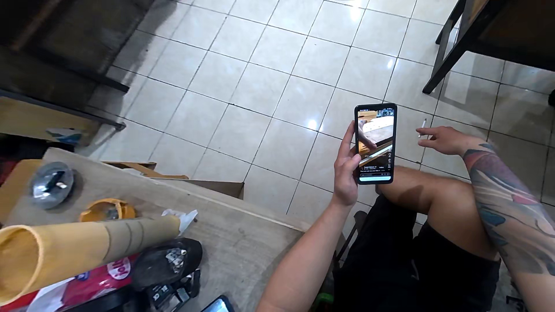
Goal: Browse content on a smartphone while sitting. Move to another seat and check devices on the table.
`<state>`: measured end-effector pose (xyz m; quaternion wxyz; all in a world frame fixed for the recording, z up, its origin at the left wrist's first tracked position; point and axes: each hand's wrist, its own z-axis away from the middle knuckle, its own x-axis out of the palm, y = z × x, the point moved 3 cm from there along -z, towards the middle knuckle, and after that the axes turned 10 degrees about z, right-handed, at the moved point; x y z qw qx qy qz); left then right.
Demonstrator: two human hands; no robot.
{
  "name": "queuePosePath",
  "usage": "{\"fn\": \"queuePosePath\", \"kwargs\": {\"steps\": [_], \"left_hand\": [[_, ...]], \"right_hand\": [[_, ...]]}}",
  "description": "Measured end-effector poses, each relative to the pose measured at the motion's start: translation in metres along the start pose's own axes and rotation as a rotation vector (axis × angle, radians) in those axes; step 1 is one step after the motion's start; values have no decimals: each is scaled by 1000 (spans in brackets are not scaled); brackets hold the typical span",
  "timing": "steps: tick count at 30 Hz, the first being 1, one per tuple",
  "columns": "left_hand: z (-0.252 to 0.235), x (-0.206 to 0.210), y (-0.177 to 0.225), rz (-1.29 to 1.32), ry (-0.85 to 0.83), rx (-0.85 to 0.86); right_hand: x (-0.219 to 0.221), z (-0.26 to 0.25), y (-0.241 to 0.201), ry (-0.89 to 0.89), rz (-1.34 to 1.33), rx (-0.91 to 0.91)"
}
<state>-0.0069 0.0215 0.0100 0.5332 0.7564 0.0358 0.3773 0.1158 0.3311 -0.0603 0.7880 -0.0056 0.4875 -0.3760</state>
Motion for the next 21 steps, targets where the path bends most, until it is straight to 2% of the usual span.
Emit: {"fn": "queuePosePath", "kwargs": {"steps": [21], "left_hand": [[1,1,1,-3,3,0]], "right_hand": [[-1,1,-1,0,14,-3]]}}
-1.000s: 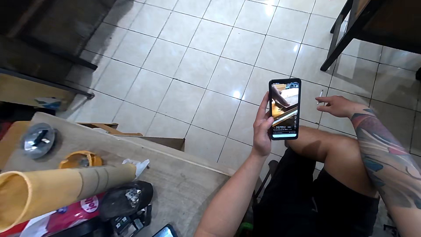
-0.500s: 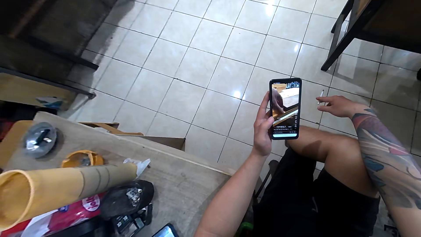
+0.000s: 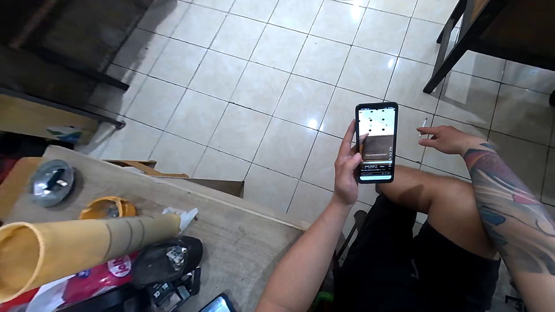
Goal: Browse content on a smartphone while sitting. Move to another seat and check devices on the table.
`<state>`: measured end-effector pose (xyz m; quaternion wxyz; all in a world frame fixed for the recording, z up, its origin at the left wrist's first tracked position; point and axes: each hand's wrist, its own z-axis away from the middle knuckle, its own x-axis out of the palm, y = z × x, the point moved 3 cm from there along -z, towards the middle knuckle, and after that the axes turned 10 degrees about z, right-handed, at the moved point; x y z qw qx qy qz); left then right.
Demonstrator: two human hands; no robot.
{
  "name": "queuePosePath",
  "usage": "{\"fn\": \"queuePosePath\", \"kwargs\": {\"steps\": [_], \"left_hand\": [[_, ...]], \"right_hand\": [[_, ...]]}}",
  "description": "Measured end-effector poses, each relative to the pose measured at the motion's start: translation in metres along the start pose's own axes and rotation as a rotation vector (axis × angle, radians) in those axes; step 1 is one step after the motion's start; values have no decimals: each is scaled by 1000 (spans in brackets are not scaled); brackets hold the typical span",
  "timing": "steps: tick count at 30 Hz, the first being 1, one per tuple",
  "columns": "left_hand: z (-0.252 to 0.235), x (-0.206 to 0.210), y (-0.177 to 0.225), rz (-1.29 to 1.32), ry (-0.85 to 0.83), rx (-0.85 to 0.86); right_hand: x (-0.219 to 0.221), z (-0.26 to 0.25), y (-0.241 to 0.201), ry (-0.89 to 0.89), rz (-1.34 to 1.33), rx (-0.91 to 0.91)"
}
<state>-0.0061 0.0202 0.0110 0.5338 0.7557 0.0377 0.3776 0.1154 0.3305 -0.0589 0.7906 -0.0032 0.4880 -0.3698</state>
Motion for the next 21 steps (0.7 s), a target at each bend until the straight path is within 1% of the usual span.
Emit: {"fn": "queuePosePath", "kwargs": {"steps": [9,13,18,21], "left_hand": [[-1,0,-1,18,-20,5],[0,0,0,16,-1,-9],[0,0,-1,-3,-16,15],[0,0,0,-5,-11,-4]], "right_hand": [[0,0,0,-4,7,4],[-1,1,0,-11,11,9],[-1,1,-2,-14,9,15],[0,0,0,-12,7,6]]}}
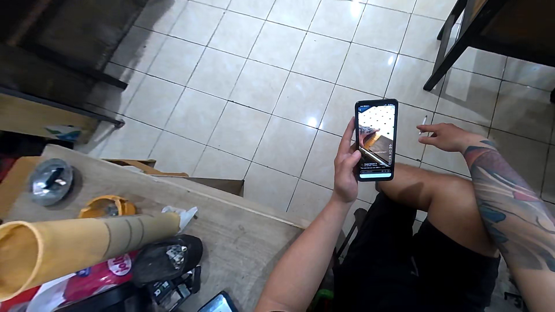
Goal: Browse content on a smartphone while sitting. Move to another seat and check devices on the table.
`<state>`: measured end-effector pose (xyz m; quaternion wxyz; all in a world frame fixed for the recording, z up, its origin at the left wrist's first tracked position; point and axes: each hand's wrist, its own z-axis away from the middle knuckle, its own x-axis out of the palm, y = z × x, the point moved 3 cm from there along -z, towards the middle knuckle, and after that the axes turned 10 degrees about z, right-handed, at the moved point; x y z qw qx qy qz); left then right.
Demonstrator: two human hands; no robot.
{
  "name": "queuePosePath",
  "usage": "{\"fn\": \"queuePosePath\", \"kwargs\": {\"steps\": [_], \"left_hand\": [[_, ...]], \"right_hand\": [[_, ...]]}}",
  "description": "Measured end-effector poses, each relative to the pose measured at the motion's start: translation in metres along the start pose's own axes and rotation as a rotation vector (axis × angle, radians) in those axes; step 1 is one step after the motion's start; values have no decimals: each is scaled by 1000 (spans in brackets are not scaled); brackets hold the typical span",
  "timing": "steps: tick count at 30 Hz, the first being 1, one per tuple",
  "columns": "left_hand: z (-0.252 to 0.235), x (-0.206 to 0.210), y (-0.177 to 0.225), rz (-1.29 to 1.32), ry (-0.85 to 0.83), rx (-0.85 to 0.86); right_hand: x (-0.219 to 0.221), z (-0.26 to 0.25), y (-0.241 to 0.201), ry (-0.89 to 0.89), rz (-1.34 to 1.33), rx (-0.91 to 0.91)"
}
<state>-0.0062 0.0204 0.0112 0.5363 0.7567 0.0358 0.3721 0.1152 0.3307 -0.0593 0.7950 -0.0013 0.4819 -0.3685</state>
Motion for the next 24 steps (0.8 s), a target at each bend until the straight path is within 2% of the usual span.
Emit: {"fn": "queuePosePath", "kwargs": {"steps": [17,24], "left_hand": [[-2,3,2,-67,22,11],[-3,7,5,-144,104,8]], "right_hand": [[2,-4,4,-15,19,7],[0,-2,1,-18,21,-9]]}}
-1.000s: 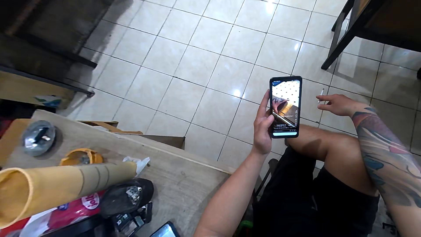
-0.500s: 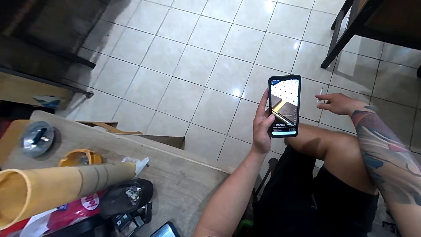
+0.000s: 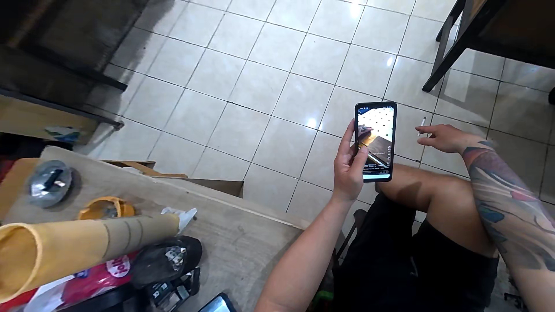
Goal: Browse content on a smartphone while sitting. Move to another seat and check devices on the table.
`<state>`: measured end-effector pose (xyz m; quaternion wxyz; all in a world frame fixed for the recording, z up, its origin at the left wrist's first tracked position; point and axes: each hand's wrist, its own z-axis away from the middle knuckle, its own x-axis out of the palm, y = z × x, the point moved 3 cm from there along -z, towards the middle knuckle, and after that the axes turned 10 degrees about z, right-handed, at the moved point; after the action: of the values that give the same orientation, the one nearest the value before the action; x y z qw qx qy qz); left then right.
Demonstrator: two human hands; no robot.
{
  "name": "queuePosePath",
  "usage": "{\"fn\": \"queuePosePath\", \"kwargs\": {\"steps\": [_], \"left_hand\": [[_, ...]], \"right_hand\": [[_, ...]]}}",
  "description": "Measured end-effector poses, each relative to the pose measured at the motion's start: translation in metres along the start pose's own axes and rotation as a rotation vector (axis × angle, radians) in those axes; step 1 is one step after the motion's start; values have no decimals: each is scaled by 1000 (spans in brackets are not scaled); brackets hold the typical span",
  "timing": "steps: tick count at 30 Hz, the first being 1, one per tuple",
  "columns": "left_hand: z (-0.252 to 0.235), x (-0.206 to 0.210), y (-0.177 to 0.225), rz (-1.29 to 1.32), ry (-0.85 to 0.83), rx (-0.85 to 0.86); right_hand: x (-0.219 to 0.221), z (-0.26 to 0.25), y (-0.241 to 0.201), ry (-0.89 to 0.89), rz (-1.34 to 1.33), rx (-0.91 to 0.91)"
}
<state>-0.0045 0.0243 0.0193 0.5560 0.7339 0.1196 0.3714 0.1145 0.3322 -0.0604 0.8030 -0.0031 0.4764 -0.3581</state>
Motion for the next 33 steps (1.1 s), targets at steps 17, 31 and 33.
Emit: {"fn": "queuePosePath", "kwargs": {"steps": [17,31,33], "left_hand": [[1,-4,-2,61,-66,10],[2,-4,-1,54,-70,17],[2,-4,-1,42,-70,21]], "right_hand": [[1,1,0,13,-25,8],[0,1,0,12,-5,6],[0,1,1,10,4,6]]}}
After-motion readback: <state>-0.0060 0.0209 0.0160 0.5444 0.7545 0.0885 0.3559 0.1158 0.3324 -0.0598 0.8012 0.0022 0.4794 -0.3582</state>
